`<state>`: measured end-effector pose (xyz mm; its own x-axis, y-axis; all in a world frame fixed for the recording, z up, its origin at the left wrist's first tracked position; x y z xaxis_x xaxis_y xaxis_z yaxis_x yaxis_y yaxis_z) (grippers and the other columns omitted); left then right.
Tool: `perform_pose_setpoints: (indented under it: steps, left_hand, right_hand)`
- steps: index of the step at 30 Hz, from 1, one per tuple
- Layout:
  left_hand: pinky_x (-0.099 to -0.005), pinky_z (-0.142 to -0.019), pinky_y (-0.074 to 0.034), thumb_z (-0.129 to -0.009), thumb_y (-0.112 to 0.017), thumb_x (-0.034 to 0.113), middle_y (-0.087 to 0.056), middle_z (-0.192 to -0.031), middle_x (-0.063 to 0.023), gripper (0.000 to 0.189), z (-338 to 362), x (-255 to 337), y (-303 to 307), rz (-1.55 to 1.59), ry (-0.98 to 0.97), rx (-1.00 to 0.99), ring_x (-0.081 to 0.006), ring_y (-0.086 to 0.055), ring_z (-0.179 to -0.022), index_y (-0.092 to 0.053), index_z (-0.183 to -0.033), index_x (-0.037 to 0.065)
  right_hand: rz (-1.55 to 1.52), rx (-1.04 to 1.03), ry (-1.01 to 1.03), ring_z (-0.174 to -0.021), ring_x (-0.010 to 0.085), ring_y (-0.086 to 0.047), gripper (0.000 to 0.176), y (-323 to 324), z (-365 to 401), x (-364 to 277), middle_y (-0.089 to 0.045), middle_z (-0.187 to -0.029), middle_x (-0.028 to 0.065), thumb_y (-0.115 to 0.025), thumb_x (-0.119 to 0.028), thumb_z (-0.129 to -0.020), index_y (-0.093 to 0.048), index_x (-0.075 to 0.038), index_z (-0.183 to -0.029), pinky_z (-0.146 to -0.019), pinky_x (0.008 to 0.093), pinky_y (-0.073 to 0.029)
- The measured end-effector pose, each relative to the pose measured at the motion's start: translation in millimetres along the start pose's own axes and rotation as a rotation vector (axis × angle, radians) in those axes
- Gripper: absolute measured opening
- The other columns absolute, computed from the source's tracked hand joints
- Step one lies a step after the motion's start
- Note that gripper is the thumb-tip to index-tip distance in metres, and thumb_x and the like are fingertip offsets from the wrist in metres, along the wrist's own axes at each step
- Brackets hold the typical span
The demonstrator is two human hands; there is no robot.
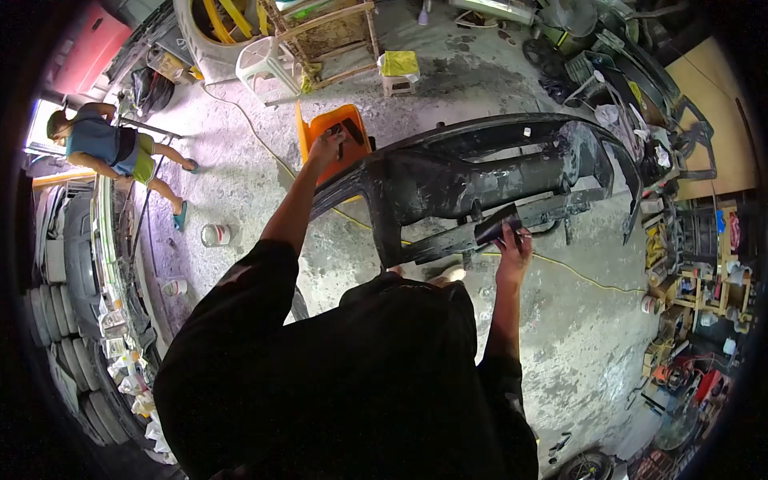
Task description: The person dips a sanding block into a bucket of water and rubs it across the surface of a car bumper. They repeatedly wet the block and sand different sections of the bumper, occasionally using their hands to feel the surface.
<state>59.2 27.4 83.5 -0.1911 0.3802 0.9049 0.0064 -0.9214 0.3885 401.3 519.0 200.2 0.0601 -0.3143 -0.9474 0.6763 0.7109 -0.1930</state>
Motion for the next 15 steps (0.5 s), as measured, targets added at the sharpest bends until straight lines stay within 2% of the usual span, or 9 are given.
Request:
perform_pose_setpoints:
  steps: [1, 3, 4, 7, 8, 11, 13, 14, 15]
  left_hand:
    - [-0.0385, -0.074, -0.057, -0.095, -0.066, 0.032, -0.076, -0.094, -0.0138, 0.044, 6.2, 1.1, 7.7, -0.004, 0.001, 0.016, -0.0282, -0.074, -0.083, -0.067, -0.125, -0.001]
    - [-0.0414, -0.081, -0.057, -0.09, -0.072, 0.038, -0.076, -0.1, -0.0186, 0.051, 26.5, 10.8, 25.2, -0.305, 0.077, 0.026, -0.0333, -0.074, -0.094, -0.068, -0.124, 0.001]
    - [-0.0415, -0.083, -0.057, -0.089, -0.073, 0.035, -0.075, -0.106, -0.0205, 0.048, 26.7, -12.1, 27.4, -0.238, -0.025, 0.093, -0.0343, -0.074, -0.098, -0.069, -0.121, 0.0]
    - [-0.0419, -0.083, -0.057, -0.09, -0.072, 0.033, -0.074, -0.108, -0.021, 0.047, 83.0, -33.3, 36.2, -0.129, -0.192, 0.247, -0.0349, -0.074, -0.096, -0.068, -0.121, -0.002]
    - [-0.0419, -0.083, -0.057, -0.09, -0.072, 0.033, -0.074, -0.108, -0.021, 0.047, 104.2, -40.8, 43.5, -0.132, -0.176, 0.281, -0.0349, -0.074, -0.096, -0.068, -0.121, -0.002]
    - [-0.0401, -0.077, -0.058, -0.091, -0.071, 0.027, -0.075, -0.104, -0.0181, 0.043, 163.6, -49.2, 62.7, -0.043, -0.029, 0.294, -0.0306, -0.075, -0.086, -0.067, -0.12, -0.004]
    - [-0.0348, -0.073, -0.058, -0.093, -0.068, 0.022, -0.075, -0.1, -0.0147, 0.039, 194.1, -31.6, 70.7, 0.122, 0.16, 0.242, -0.0212, -0.073, -0.081, -0.066, -0.121, -0.006]
    - [-0.0308, -0.069, -0.056, -0.095, -0.065, 0.019, -0.074, -0.095, -0.011, 0.036, 195.7, -31.4, 75.8, 0.126, 0.099, 0.256, -0.0144, -0.071, -0.077, -0.067, -0.123, -0.004]
    - [-0.0308, -0.069, -0.056, -0.095, -0.065, 0.019, -0.074, -0.095, -0.011, 0.036, 197.1, -29.6, 82.5, 0.117, 0.104, 0.256, -0.0144, -0.071, -0.077, -0.067, -0.123, -0.004]
  right_hand:
    - [-0.029, 0.063, 0.026, -0.103, 0.0189, -0.065, 0.03, 7.8, 6.2, 0.7, -0.069, -0.11, 0.005, -0.075, -0.015, -0.094, -0.056, -0.01, -0.116, -0.083, 0.0386, -0.056]
    - [-0.084, 0.041, -0.027, -0.108, 0.0208, -0.063, 0.034, 18.5, 8.9, 9.5, -0.068, -0.115, 0.0068, -0.076, -0.015, -0.094, -0.053, -0.011, -0.119, -0.085, 0.0407, -0.054]
    - [-0.098, 0.031, -0.022, -0.109, 0.0206, -0.063, 0.034, 26.1, 6.4, 17.3, -0.068, -0.117, 0.0073, -0.075, -0.015, -0.094, -0.054, -0.012, -0.12, -0.085, 0.0407, -0.053]
    - [-0.134, 0.007, -0.019, -0.11, 0.0205, -0.063, 0.033, 34.3, 2.7, 30.6, -0.068, -0.12, 0.0073, -0.075, -0.015, -0.094, -0.054, -0.013, -0.12, -0.084, 0.0412, -0.052]
    - [-0.15, 0.021, -0.019, -0.11, 0.0205, -0.063, 0.033, 38.2, 1.4, 32.6, -0.068, -0.12, 0.0068, -0.075, -0.016, -0.094, -0.054, -0.014, -0.12, -0.084, 0.0416, -0.051]
    - [-0.136, -0.002, -0.027, -0.111, 0.0205, -0.063, 0.033, 40.2, -4.9, 40.7, -0.069, -0.12, 0.0057, -0.074, -0.016, -0.094, -0.054, -0.014, -0.12, -0.085, 0.042, -0.05]
    - [-0.103, 0.002, -0.089, -0.112, 0.0208, -0.062, 0.034, 44.0, -16.1, 49.7, -0.068, -0.122, 0.0057, -0.074, -0.016, -0.094, -0.054, -0.015, -0.122, -0.086, 0.042, -0.049]
    - [-0.063, -0.025, -0.106, -0.112, 0.0211, -0.062, 0.035, 45.9, -19.4, 55.2, -0.068, -0.123, 0.0057, -0.074, -0.016, -0.094, -0.054, -0.015, -0.123, -0.087, 0.042, -0.049]
    - [-0.018, -0.05, -0.12, -0.112, 0.0215, -0.062, 0.036, 49.6, -20.9, 60.3, -0.067, -0.124, 0.0058, -0.074, -0.016, -0.094, -0.054, -0.015, -0.124, -0.087, 0.042, -0.049]
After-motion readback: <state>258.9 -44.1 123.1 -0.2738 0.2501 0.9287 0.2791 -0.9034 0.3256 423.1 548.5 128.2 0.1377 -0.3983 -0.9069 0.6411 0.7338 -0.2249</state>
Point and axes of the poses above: each hand's wrist, its own z-axis away from the middle knuckle, its own y-axis out of the back of the hand, x = y × z, the point moved 7 cm from there along -z, towards the middle knuckle
